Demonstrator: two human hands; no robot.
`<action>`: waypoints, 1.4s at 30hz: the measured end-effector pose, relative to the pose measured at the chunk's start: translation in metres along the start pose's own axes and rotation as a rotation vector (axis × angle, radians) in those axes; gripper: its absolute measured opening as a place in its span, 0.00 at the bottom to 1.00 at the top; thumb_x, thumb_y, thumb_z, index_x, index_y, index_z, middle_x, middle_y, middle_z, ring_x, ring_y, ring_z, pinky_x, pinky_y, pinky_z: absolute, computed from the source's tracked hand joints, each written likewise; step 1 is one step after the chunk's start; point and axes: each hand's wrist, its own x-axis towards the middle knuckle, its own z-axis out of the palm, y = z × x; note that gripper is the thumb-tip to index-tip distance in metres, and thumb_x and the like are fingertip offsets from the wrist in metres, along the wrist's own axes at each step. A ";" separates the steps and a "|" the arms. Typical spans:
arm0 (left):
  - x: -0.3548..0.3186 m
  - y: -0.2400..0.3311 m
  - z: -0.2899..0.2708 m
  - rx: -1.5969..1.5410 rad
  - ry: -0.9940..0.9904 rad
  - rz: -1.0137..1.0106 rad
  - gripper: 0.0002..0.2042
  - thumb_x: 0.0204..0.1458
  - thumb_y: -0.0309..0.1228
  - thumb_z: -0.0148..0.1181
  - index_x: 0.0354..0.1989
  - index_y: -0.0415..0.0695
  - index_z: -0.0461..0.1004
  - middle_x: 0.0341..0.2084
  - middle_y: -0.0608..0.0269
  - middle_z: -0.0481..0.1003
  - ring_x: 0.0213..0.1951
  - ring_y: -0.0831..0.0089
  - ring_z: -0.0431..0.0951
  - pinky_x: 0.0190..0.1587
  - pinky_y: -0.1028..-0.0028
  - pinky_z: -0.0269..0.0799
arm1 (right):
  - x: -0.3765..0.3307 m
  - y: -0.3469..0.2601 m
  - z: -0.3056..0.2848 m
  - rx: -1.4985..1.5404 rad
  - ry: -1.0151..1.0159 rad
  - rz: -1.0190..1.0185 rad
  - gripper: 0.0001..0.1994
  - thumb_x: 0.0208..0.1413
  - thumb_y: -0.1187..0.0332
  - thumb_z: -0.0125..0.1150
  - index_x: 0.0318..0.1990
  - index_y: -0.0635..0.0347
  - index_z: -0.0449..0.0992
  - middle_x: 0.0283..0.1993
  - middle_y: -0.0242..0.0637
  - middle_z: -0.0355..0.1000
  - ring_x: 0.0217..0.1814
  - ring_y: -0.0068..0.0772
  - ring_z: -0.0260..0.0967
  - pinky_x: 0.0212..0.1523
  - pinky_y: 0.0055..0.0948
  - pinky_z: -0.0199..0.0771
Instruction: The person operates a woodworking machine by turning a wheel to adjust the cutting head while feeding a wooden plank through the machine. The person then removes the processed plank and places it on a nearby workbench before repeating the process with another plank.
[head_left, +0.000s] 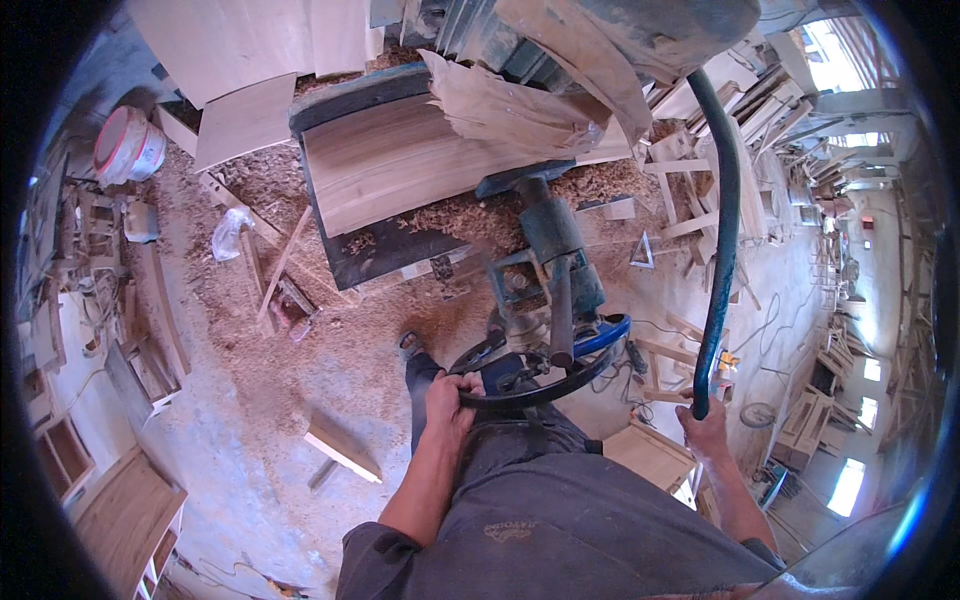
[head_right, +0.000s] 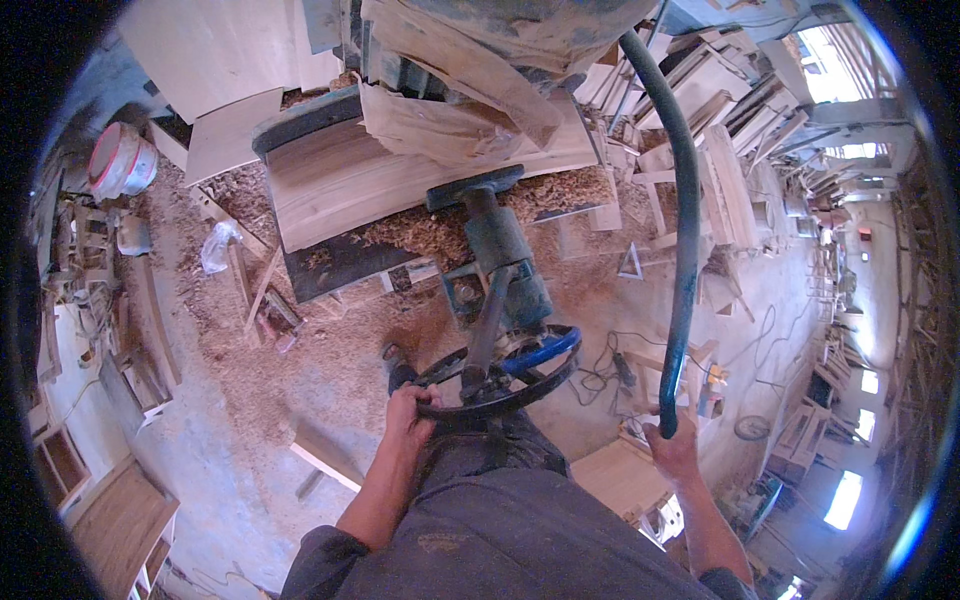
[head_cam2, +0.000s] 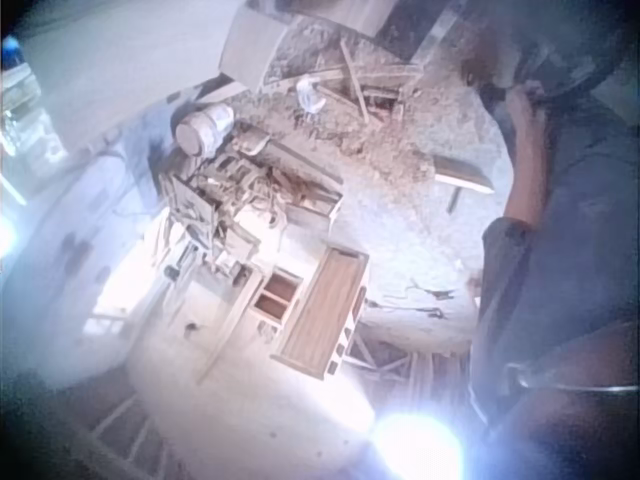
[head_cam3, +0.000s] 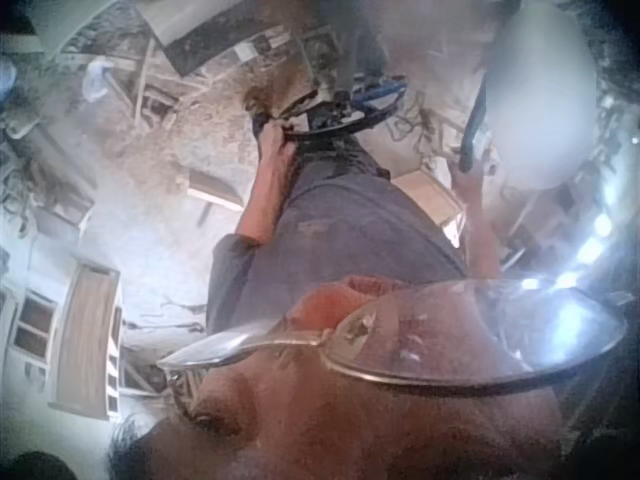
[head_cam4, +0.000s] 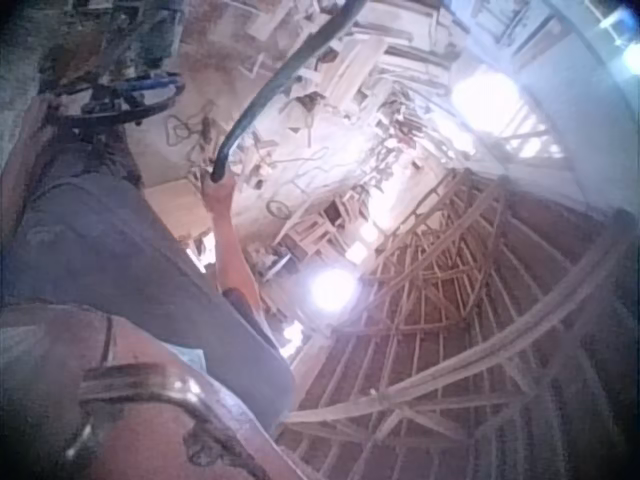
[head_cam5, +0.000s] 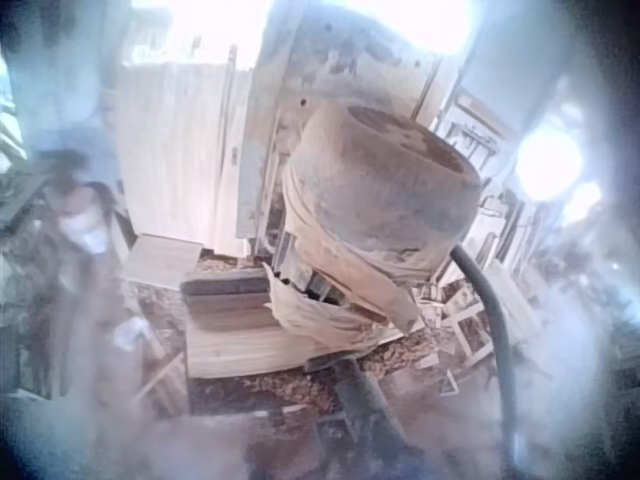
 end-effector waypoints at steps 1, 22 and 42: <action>0.002 0.001 -0.003 0.009 -0.025 -0.007 0.17 0.44 0.12 0.43 0.43 0.42 0.55 0.33 0.51 0.66 0.27 0.64 0.71 0.26 0.71 0.70 | 0.001 0.001 0.002 0.011 0.001 -0.002 0.11 0.52 0.76 0.62 0.43 0.63 0.73 0.15 0.23 0.62 0.11 0.16 0.58 0.12 0.21 0.55; 0.016 -0.004 -0.024 -0.051 -0.122 -0.012 0.09 0.45 0.11 0.42 0.35 0.31 0.57 0.31 0.48 0.63 0.29 0.61 0.68 0.29 0.65 0.71 | 0.041 0.030 0.079 -0.070 0.114 -0.133 0.11 0.51 0.73 0.58 0.43 0.64 0.75 0.39 0.51 0.74 0.42 0.47 0.74 0.42 0.37 0.73; -0.030 -0.056 0.009 0.415 0.025 0.818 0.07 0.47 0.19 0.50 0.36 0.33 0.66 0.31 0.51 0.69 0.33 0.60 0.75 0.38 0.66 0.75 | -0.047 -0.080 -0.085 -0.216 -0.052 -0.074 0.30 0.47 0.66 0.66 0.59 0.66 0.66 0.49 0.55 0.71 0.50 0.53 0.69 0.52 0.43 0.68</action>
